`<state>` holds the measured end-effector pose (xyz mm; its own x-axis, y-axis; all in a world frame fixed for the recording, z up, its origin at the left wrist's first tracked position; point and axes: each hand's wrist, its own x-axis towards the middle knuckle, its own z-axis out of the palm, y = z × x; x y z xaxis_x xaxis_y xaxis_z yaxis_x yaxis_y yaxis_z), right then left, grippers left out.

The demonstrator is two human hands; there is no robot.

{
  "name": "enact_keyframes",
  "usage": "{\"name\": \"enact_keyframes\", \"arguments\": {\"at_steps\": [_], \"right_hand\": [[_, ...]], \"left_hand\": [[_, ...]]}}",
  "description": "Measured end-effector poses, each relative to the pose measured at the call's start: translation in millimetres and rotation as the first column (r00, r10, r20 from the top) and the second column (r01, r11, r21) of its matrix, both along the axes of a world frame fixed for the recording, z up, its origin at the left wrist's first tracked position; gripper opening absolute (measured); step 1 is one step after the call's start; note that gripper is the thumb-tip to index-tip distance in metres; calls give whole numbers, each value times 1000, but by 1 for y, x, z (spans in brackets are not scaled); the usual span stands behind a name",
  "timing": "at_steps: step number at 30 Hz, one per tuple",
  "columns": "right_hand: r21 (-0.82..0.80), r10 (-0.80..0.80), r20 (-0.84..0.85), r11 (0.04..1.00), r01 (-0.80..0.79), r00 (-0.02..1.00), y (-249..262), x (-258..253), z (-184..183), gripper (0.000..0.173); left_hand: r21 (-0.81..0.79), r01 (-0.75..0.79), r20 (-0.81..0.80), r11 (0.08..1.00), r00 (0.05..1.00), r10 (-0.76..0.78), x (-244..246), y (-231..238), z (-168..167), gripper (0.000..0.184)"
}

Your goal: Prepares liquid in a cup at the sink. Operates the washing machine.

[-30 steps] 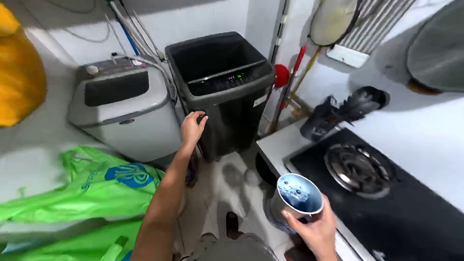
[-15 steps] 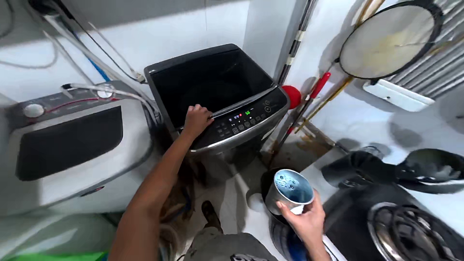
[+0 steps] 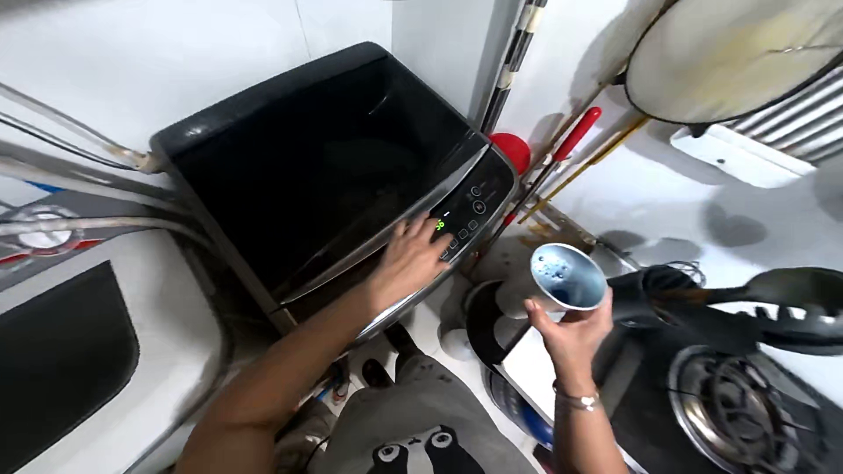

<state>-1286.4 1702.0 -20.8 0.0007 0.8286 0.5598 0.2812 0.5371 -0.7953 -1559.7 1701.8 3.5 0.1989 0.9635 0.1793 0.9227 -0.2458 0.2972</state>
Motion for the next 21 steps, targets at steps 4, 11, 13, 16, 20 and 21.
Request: {"name": "enact_keyframes", "arguments": {"at_steps": [4,11,13,16,20,21], "right_hand": [[18,-61,-33,998,62,998,30,3,11,104],[-30,-92,-36,995,91,995,52,4,5,105],[-37,-91,-16,995,91,996,59,3,4,105],[-28,-87,15,996,87,996,72,3,7,103],[7,-68,44,998,68,997,90,-3,9,103],[9,-60,49,998,59,997,94,-7,10,105]], "left_hand": [[-60,4,-75,998,997,-9,43,80,-20,74],[-94,7,-188,996,982,-24,55,110,-16,77],[-86,18,-142,996,989,-30,47,106,-11,70],[-50,-15,-79,999,997,11,28,87,3,59],[-32,-103,-130,994,987,98,-6,51,13,46],[-28,-127,-130,992,984,122,-14,40,13,45]]}}
